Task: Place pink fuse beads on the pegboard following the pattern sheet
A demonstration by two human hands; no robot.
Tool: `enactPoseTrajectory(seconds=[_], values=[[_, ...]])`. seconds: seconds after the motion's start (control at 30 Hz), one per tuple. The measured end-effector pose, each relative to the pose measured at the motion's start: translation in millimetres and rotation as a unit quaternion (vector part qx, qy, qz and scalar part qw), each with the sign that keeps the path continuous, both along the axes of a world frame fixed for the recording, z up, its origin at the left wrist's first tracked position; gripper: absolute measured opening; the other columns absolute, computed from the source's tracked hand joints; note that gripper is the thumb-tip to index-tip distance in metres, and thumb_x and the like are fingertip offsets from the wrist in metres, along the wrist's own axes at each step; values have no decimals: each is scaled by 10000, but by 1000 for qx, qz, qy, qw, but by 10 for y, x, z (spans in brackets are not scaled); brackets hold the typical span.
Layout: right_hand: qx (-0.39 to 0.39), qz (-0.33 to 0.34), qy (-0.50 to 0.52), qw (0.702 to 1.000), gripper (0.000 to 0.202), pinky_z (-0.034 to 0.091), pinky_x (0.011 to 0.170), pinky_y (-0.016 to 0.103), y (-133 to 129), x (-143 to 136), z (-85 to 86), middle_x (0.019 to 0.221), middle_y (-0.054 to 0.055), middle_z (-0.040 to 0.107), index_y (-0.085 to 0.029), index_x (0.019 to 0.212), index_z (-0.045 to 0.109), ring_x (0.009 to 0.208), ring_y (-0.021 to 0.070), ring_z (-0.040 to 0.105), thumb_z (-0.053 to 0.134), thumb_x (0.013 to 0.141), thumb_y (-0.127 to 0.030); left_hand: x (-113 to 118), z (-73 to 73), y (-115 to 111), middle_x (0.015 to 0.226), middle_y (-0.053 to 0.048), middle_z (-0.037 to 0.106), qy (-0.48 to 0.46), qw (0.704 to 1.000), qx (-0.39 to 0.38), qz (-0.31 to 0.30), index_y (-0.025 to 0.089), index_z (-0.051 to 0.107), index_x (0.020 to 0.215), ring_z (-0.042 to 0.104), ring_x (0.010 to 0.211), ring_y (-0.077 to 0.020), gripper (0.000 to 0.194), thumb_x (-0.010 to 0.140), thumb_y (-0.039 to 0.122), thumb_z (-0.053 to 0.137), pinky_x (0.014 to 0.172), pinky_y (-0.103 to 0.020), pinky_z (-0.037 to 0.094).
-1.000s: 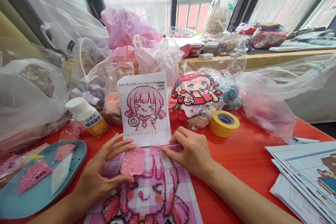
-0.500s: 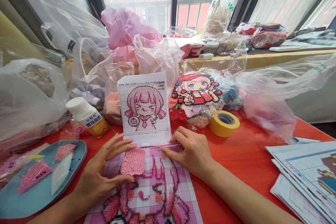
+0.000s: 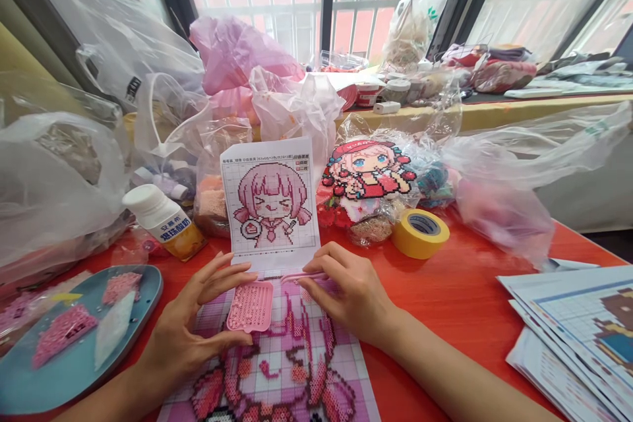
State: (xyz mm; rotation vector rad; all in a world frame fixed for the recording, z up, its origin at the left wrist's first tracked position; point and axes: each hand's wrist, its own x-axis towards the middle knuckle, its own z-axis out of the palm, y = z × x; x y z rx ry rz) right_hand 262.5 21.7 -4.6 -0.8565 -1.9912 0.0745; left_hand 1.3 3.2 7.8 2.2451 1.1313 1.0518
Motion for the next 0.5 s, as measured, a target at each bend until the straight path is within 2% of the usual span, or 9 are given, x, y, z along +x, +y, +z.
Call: enactPoseTrajectory(seconds=[0.07, 0.27, 0.5], values=[[2, 26, -2, 1000, 44, 493, 573, 211, -23, -30, 17, 818, 43, 596, -160, 932, 620, 701, 109, 583, 608, 895, -179, 0, 0, 3, 1147, -28, 767, 0, 1000, 0, -3, 441, 256, 1441, 653, 1180, -300, 876, 724, 539, 749, 1066, -695, 346], [-8, 78, -15, 997, 233, 526, 641, 219, -64, -83, 9, 893, 54, 583, -163, 1107, 629, 768, 108, 582, 527, 911, -89, -16, -17, 0, 1161, -31, 763, -6, 1000, -9, -5, 434, 251, 1451, 640, 1198, -298, 913, 708, 509, 777, 1058, -664, 385], [1, 83, -25, 996, 241, 519, 635, 213, -64, -94, -27, 891, 48, 573, -167, 1127, 631, 754, 100, 558, 525, 924, -94, -12, -11, 7, 1169, -27, 760, -5, 1000, -7, -5, 428, 249, 1456, 640, 1201, -286, 924, 705, 503, 782, 1075, -648, 376]])
